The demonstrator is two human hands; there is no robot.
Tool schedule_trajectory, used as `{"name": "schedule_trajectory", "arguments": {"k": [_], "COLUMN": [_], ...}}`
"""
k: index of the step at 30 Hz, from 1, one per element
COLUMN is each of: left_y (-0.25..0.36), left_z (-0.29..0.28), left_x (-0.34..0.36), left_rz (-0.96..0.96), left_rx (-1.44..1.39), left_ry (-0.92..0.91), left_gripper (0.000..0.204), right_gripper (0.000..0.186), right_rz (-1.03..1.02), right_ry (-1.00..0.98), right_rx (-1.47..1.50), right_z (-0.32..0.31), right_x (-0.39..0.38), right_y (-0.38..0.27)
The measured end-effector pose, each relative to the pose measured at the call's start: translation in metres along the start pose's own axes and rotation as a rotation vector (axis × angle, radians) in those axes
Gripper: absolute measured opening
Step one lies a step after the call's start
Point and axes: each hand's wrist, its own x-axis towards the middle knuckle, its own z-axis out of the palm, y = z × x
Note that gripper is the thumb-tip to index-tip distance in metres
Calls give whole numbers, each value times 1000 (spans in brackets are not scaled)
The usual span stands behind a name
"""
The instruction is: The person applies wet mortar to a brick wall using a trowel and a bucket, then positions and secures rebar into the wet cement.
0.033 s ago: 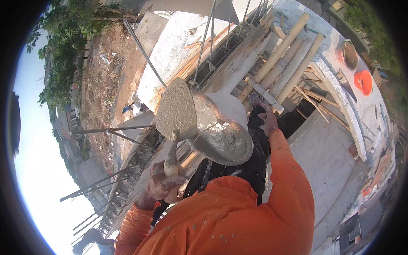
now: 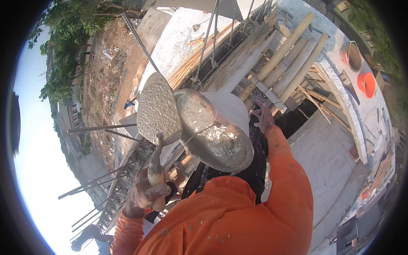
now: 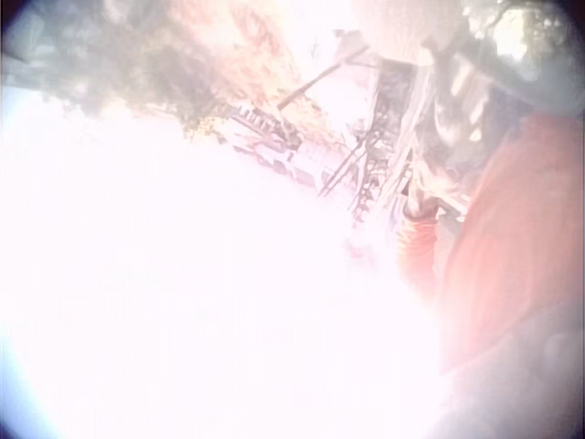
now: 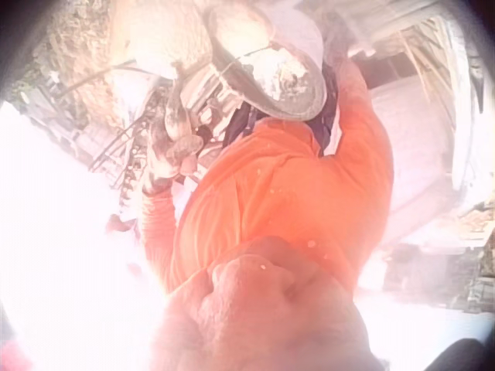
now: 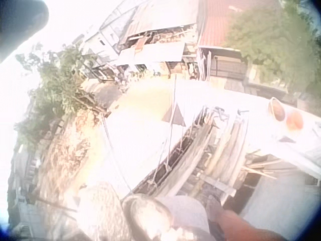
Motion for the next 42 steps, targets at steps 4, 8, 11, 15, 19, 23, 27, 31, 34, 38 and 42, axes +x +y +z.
{"name": "schedule_trajectory", "arguments": {"k": [4, 8, 11, 15, 19, 23, 27, 31, 34, 38, 42], "left_y": [62, 64, 35, -2, -46, -93, -135, -168, -177, -172, -164], "left_z": [-29, -26, -28, -22, 8, 7, -14, -25, -22, -17, -21], "left_x": [-60, -66, -59, -43, -9, 15, 24, 22, 21, 22, 28], "left_rz": [-254, -227, 77, 179, 197, 60, 78, 20, 18, 35, 11], "left_rx": [-452, -346, 16, 222, 311, 322, 290, 147, 224, 159, 154], "left_ry": [575, 511, 351, 323, 521, 639, 877, 810, 837, 842, 875], "left_gripper": [49, 44, 41, 45, 47, 47, 47, 48, 49, 47, 43], "right_gripper": [54, 52, 51, 49, 46, 44, 42, 40, 39, 37, 35], "right_rz": [78, 74, 43, 22, -65, -237, -272, -279, -288, -286, -279], "right_ry": [-462, -626, -631, -558, -571, -668, -688, -677, -675, -685, -689], "right_rx": [169, 158, 84, -77, -305, -566, -637, -663, -675, -678, -664], "right_z": [139, 206, 217, 202, 199, 232, 259, 272, 277, 280, 282], "right_x": [-11, -16, -25, -66, -98, -87, -82, -88, -90, -90, -94], "right_y": [45, 69, 64, 68, 107, 138, 149, 153, 154, 153, 149]}}
